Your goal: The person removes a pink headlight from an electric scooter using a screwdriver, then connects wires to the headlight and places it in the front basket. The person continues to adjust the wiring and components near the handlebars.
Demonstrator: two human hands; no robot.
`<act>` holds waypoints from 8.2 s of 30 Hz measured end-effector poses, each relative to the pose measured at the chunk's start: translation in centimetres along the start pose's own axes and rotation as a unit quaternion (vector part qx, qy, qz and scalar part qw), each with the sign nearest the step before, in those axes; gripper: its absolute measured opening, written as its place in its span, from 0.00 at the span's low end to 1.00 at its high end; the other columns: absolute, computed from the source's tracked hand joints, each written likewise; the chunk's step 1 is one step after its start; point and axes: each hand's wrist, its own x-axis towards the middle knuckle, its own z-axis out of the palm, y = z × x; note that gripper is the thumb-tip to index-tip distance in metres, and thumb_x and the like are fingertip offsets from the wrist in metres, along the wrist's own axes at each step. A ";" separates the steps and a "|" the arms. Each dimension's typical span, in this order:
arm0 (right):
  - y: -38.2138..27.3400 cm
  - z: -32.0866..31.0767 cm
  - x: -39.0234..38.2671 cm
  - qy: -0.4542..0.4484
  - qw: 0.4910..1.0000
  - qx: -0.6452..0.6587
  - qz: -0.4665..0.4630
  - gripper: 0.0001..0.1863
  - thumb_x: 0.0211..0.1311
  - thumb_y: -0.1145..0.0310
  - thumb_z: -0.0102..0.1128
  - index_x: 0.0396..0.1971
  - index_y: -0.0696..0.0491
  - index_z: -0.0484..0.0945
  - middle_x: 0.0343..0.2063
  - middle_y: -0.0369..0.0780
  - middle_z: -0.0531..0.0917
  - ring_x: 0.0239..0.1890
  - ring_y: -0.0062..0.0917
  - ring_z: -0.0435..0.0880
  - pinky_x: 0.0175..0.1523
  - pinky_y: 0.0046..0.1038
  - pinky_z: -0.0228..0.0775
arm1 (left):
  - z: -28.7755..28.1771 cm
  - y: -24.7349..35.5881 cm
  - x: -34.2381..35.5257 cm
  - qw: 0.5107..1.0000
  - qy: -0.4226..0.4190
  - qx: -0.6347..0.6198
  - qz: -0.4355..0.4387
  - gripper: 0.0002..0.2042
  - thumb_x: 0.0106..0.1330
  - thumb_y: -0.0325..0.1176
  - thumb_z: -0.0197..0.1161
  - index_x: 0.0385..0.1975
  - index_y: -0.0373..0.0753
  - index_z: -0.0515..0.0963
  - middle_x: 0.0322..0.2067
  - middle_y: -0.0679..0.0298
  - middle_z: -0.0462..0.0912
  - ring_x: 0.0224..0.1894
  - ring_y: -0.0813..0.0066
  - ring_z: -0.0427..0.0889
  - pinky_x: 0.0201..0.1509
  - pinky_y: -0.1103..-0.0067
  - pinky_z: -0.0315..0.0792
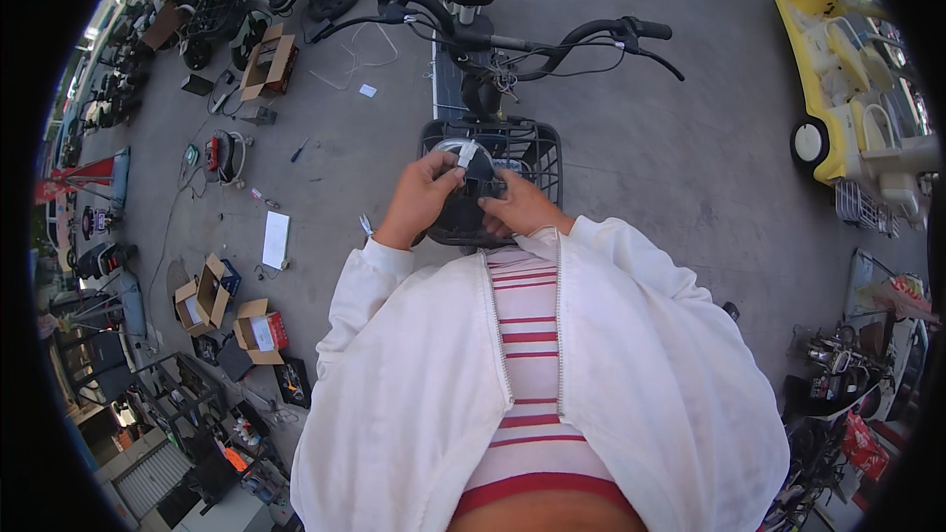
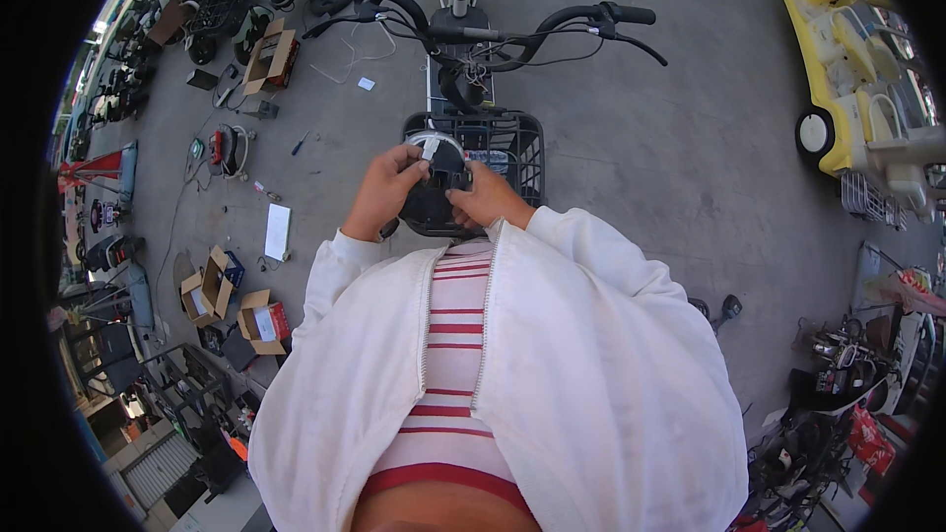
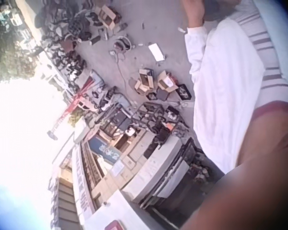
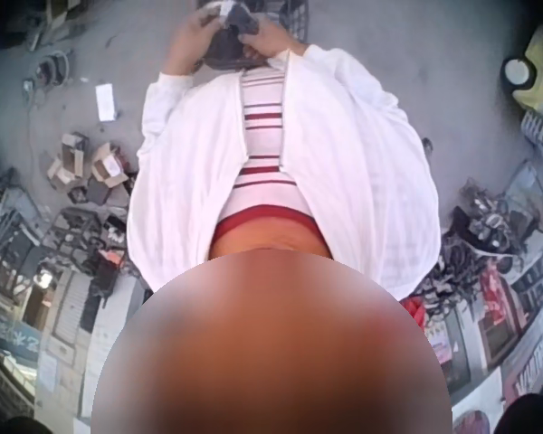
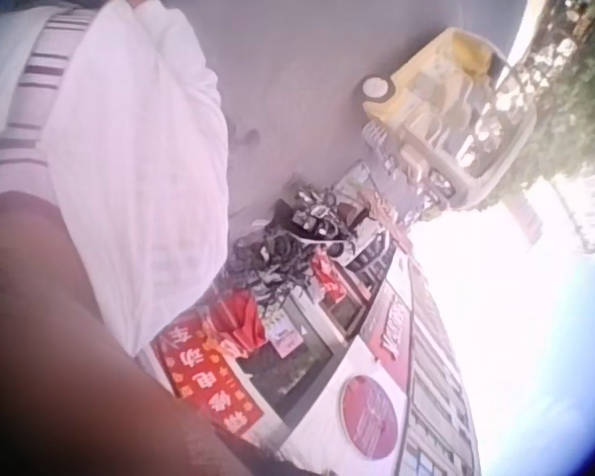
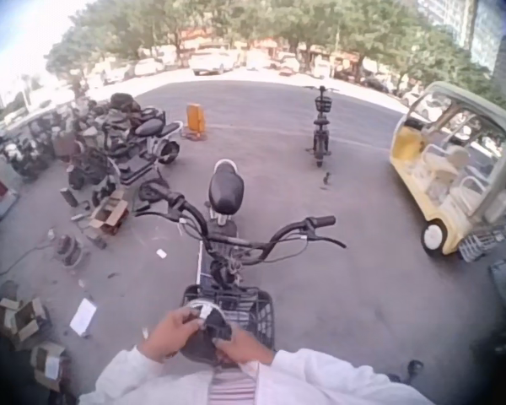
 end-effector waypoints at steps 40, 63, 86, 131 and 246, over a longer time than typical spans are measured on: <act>-1.7 -6.3 4.0 0.039 0.969 0.178 -0.170 0.09 0.66 0.75 0.52 0.42 0.60 0.76 0.37 0.38 0.81 0.41 0.20 0.81 0.48 0.21 0.72 | 1.1 -1.6 3.4 0.955 0.114 0.164 0.219 0.06 0.68 0.28 0.54 0.39 0.35 0.75 0.25 0.66 0.79 0.31 0.81 0.77 0.43 0.81 0.70; -1.1 -8.5 7.2 0.140 0.963 0.225 -0.048 0.17 0.69 0.58 0.51 0.37 0.59 0.77 0.24 0.34 0.78 0.24 0.16 0.74 0.29 0.19 0.68 | 4.1 -1.4 7.9 0.996 -0.009 -0.085 -0.031 0.08 0.68 0.34 0.59 0.36 0.35 0.75 0.28 0.70 0.78 0.31 0.85 0.74 0.37 0.86 0.69; 0.4 -10.9 11.8 -0.023 0.958 0.285 0.005 0.11 0.63 0.69 0.59 0.41 0.59 0.80 0.30 0.36 0.82 0.31 0.16 0.78 0.37 0.18 0.74 | 4.1 -2.7 10.3 0.984 0.031 -0.144 -0.099 0.07 0.69 0.32 0.55 0.41 0.36 0.74 0.29 0.70 0.76 0.28 0.87 0.68 0.36 0.87 0.68; -4.2 -9.8 10.5 -0.019 0.931 0.355 0.081 0.08 0.60 0.74 0.61 0.35 0.63 0.78 0.31 0.42 0.82 0.31 0.25 0.83 0.38 0.24 0.81 | 3.6 -0.4 9.4 0.983 0.071 -0.152 -0.070 0.10 0.67 0.32 0.58 0.44 0.35 0.75 0.33 0.68 0.77 0.33 0.85 0.73 0.36 0.84 0.70; -8.6 -9.0 12.1 0.065 0.712 -0.512 -0.476 0.08 0.40 0.74 0.62 0.25 0.59 0.79 0.37 0.41 0.77 0.45 0.35 0.73 0.52 0.32 0.67 | 2.2 1.4 8.9 0.922 0.192 0.298 0.159 0.07 0.58 0.24 0.61 0.36 0.37 0.80 0.31 0.54 0.79 0.33 0.52 0.79 0.37 0.69 0.72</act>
